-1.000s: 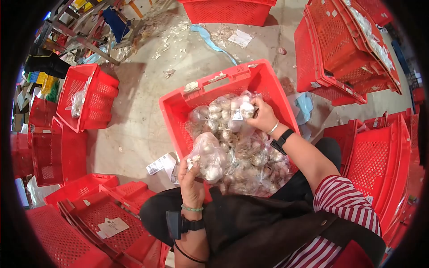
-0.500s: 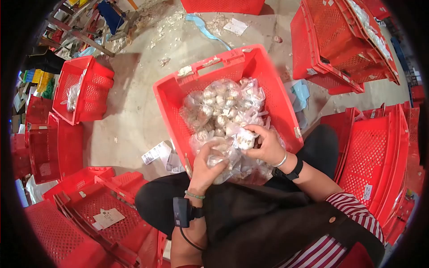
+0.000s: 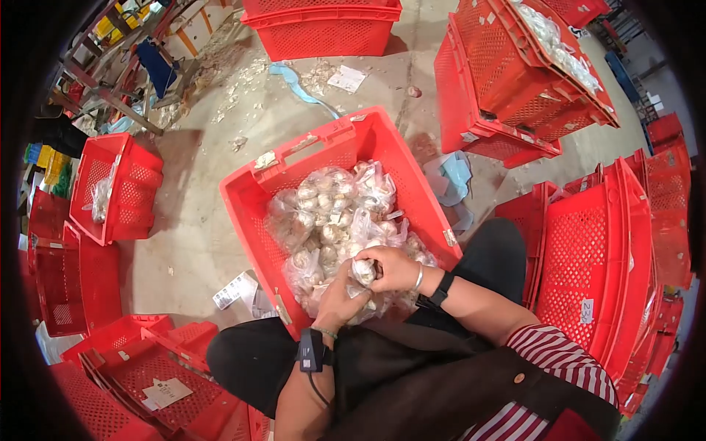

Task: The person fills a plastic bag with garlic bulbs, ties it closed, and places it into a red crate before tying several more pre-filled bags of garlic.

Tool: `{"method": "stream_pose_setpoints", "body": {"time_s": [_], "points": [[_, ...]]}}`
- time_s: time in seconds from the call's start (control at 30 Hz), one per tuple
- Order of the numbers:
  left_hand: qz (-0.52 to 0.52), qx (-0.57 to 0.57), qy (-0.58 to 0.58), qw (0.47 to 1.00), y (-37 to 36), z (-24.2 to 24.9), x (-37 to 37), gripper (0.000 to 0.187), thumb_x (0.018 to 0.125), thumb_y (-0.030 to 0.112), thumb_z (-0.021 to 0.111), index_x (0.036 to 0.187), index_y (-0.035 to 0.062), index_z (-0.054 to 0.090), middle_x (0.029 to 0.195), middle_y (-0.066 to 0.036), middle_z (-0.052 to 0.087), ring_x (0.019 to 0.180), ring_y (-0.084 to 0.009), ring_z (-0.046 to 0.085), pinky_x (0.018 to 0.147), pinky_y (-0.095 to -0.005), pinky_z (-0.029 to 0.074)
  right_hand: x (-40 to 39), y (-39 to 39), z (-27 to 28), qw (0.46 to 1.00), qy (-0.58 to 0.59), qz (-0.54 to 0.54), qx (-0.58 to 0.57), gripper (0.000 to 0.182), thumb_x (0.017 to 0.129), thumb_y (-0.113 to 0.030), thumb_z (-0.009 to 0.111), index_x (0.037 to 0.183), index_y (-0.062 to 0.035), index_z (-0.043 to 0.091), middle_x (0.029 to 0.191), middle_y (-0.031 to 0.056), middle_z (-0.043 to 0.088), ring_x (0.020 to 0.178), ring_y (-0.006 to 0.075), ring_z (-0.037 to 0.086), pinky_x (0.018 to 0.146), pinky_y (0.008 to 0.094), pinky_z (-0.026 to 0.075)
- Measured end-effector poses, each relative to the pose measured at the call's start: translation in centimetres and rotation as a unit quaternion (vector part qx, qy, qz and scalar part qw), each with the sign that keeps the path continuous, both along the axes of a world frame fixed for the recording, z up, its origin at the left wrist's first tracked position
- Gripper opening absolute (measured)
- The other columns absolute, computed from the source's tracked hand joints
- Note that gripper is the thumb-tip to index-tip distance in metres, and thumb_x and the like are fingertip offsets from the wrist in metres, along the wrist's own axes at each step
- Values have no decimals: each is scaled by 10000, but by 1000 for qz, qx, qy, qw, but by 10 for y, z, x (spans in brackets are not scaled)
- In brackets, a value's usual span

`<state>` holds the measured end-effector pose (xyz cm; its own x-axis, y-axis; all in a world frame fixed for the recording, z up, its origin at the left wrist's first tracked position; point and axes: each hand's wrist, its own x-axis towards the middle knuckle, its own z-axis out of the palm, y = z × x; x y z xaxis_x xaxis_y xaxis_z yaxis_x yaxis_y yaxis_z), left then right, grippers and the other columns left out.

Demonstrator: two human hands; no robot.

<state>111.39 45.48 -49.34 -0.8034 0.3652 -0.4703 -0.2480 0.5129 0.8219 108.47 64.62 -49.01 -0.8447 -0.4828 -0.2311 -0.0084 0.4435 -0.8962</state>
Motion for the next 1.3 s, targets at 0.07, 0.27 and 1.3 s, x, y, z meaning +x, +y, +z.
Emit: {"method": "stream_pose_setpoints", "body": {"time_s": [0.07, 0.27, 1.3], "points": [[16, 11, -28, 999, 8, -10, -4, 731, 692, 279, 665, 1337, 103, 371, 1038, -166, 620, 1026, -306, 582, 864, -362, 441, 0, 4, -9, 998, -39, -37, -33, 577, 576, -133, 709, 1121, -14, 562, 879, 123, 611, 741, 199, 603, 677, 297, 489], [87, 92, 73, 989, 15, -48, -6, 617, 719, 257, 653, 1268, 67, 444, 1074, -169, 602, 1043, -292, 575, 875, -353, 440, -2, 19, -50, 940, -246, -80, -224, 519, 747, -4, 615, 1248, -32, 483, 904, 21, 607, 753, 74, 576, 658, 215, 480], [313, 295, -117, 895, -3, -22, -8, 267, 869, 135, 598, 1112, 31, 566, 930, -34, 615, 804, -113, 581, 729, -238, 474, -31, 32, -36, 897, -144, -306, -283, 382, 715, -46, 693, 1080, -12, 586, 941, 35, 620, 768, 101, 576, 677, 243, 482]]}}
